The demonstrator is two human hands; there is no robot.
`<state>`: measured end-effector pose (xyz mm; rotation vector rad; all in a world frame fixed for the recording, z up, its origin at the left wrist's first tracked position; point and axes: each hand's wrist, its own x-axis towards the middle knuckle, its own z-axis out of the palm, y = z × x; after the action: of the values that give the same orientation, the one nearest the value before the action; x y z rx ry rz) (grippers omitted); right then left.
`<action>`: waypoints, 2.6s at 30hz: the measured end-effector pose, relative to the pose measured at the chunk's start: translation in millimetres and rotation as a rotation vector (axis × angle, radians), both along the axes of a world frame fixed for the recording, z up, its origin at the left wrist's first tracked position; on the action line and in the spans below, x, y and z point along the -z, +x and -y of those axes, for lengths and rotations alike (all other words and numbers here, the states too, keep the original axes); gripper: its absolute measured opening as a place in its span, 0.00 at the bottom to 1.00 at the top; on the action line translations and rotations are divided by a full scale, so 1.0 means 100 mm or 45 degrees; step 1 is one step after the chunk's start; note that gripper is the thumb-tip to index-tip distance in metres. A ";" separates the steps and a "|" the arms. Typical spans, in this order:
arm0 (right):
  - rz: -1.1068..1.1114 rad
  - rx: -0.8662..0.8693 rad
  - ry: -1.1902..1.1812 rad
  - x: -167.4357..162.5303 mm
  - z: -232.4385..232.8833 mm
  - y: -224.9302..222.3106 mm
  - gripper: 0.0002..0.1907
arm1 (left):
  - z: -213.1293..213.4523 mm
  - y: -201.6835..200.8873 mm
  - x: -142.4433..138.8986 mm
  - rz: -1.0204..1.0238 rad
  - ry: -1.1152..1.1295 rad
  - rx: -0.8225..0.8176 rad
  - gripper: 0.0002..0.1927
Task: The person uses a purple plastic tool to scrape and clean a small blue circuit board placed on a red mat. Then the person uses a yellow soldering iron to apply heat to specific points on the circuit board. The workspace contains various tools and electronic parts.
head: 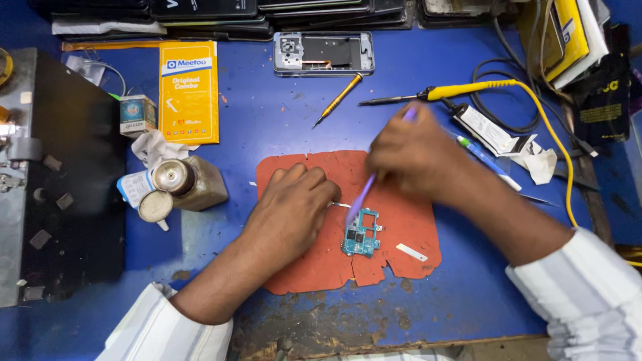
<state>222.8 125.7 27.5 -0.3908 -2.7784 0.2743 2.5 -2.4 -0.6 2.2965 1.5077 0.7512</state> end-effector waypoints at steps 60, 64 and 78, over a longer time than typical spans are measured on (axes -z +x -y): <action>-0.048 0.188 -0.474 -0.11 0.02 0.38 0.10 | -0.05 -0.05 0.07 0.145 -0.036 0.035 0.05; 0.102 0.161 -0.371 0.00 0.12 0.31 0.10 | -0.03 -0.05 0.03 0.110 -0.052 0.035 0.05; -0.034 0.018 -0.056 0.09 -0.11 0.16 0.10 | -0.04 -0.05 0.03 0.084 -0.030 0.033 0.06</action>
<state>239.0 137.2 18.4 -0.4138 -2.7466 0.3353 -2.7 1.3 -4.1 2.2475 1.4472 0.7897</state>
